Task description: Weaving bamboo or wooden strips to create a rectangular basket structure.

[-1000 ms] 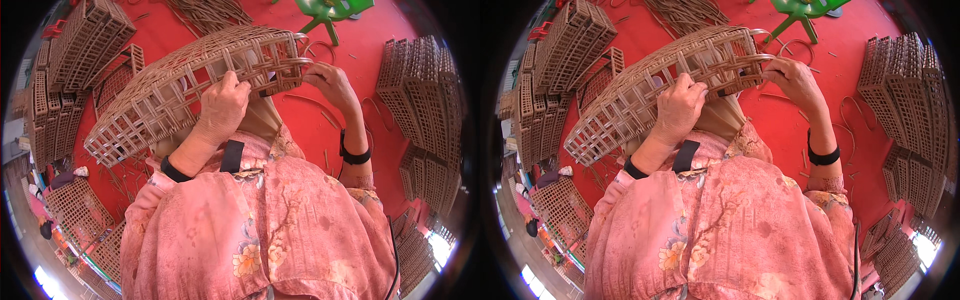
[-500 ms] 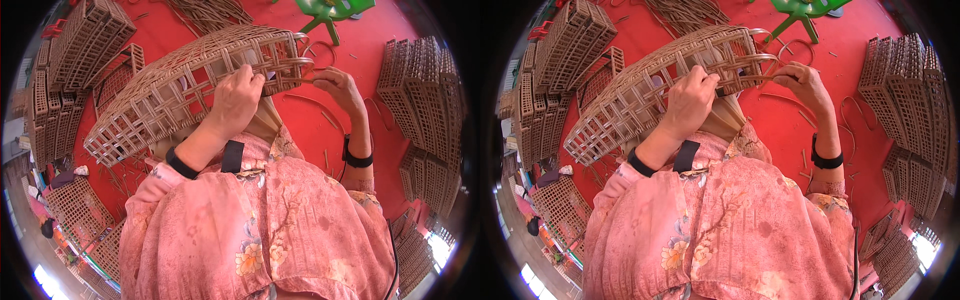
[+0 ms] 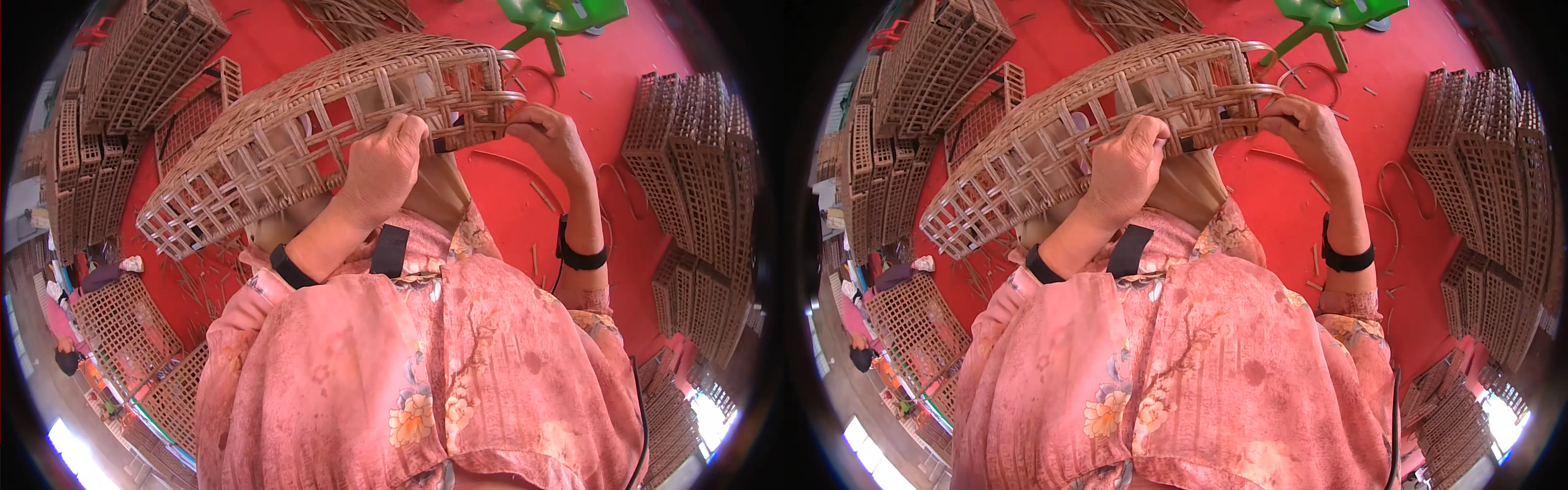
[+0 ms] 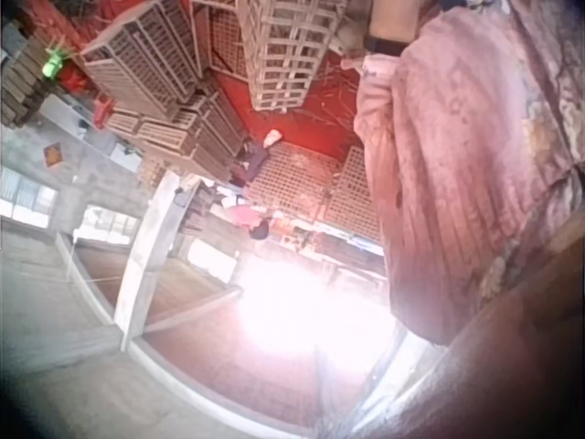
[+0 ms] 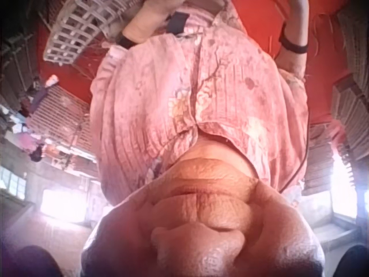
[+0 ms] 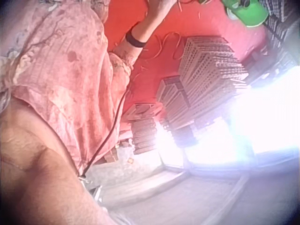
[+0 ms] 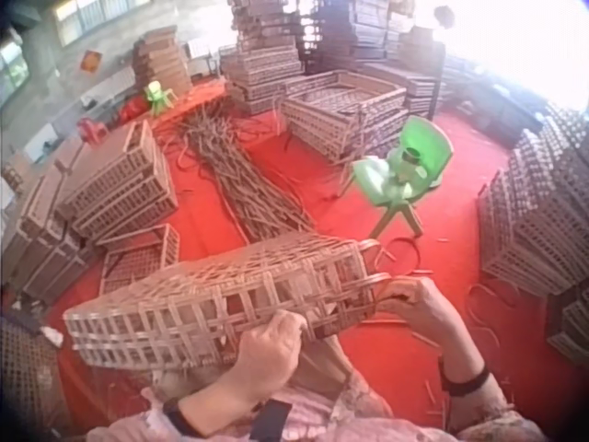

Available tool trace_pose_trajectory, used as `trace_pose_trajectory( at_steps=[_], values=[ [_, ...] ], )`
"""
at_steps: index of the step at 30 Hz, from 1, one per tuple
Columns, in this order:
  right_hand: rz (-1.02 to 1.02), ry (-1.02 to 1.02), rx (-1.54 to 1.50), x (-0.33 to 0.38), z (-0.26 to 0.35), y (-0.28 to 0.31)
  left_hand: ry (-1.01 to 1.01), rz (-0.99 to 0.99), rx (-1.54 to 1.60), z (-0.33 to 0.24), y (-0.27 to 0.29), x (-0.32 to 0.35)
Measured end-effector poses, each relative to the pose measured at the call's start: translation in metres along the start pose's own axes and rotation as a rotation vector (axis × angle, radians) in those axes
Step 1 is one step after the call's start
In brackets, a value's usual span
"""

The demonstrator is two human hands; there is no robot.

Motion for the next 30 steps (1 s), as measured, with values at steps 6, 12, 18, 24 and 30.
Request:
trace_pose_trajectory(
  at_steps=[6, 12, 18, 24, 30],
  values=[
    [0.031, -0.067, 0.067, 0.003, -0.010, 0.015, -0.004, -0.088, 0.060, 0.008, 0.020, 0.010],
    [0.062, -0.093, 0.088, 0.003, -0.021, 0.023, -0.011, -0.114, -0.157, 0.018, 0.032, 0.024],
    [0.060, 0.006, 0.017, -0.004, -0.006, 0.008, 0.068, -0.132, -0.119, 0.026, 0.045, 0.033],
    [0.077, 0.009, 0.034, -0.009, -0.001, -0.001, 0.136, -0.118, -0.191, 0.030, 0.050, 0.050],
    [0.039, 0.007, 0.035, -0.008, -0.001, -0.002, 0.270, -0.106, 0.005, 0.046, 0.035, 0.050]
  ],
)
Point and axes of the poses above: each hand's wrist, its own x-axis away from the middle knuckle, its own y-axis out of the back of the hand, z = x × y, the point moved 9 cm from there along -x, towards the middle knuckle, and after that the axes turned 9 degrees about -x, right-handed, at the moved point
